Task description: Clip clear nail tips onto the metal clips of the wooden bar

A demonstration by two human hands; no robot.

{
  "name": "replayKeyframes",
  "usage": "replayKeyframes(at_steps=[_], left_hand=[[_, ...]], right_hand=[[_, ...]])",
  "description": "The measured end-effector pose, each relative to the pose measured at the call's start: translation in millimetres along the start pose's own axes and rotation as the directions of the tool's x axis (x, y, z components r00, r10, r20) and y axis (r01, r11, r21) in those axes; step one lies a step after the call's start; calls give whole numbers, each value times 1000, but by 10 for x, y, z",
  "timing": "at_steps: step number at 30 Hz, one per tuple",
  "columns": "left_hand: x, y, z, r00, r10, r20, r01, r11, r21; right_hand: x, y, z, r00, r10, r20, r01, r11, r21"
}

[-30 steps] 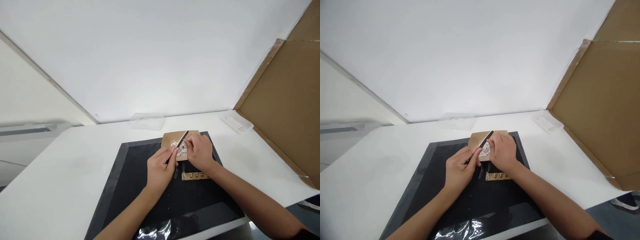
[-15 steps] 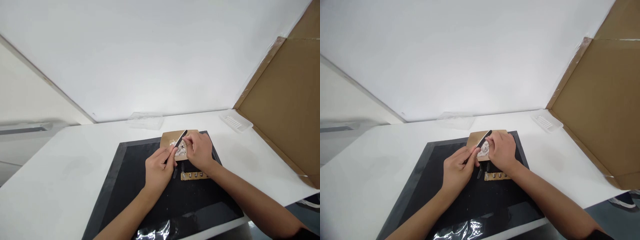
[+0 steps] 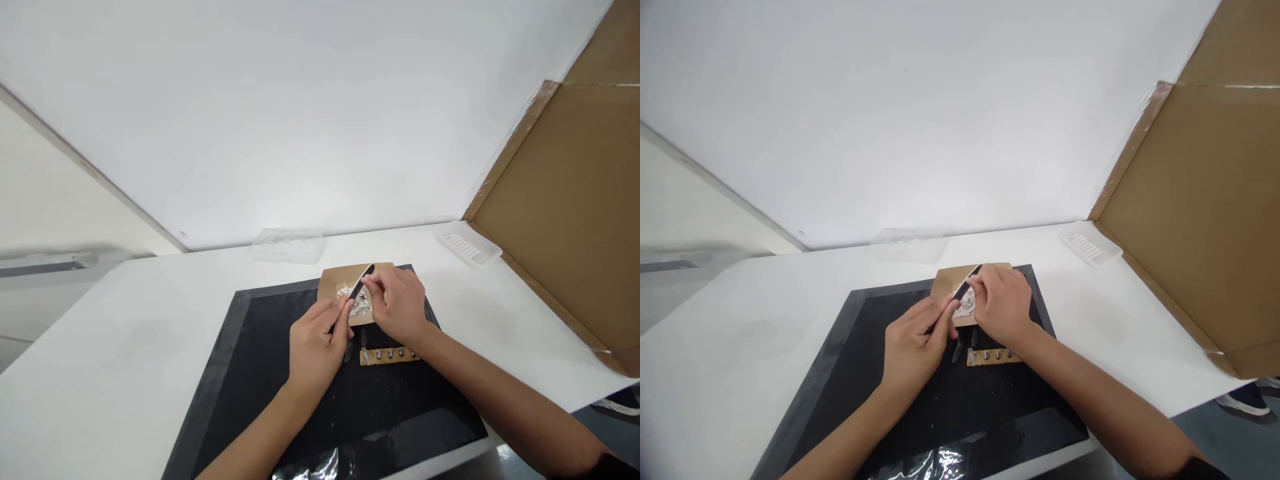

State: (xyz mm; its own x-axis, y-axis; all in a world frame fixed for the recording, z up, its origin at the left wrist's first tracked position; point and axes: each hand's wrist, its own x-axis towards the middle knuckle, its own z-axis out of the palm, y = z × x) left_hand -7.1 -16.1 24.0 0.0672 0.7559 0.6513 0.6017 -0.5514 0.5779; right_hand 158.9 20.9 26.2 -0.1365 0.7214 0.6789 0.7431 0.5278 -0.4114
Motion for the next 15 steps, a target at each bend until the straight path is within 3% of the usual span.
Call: replayKeyframes(at_steps=[3,7,10,15], left_hand=[[-5,-11,-6,1000,-8,13,8,1000,1],[-10,-45,-11,1000,-12,19,12,1000,3],[-7,-59,-10,1000,6,20,-6,1000,6],[0,-47,-14,1000,-7,20,7,1000,9]], right_hand=[[-7,-2,2,997,-62,40,61,998,24],[-30,-3,24,1000,10,0,-10,1000,-23],[-42,-9,41,996,-70,63,68,997,27],[-30,-3,39,1000,-25,-1,25,999,-23]])
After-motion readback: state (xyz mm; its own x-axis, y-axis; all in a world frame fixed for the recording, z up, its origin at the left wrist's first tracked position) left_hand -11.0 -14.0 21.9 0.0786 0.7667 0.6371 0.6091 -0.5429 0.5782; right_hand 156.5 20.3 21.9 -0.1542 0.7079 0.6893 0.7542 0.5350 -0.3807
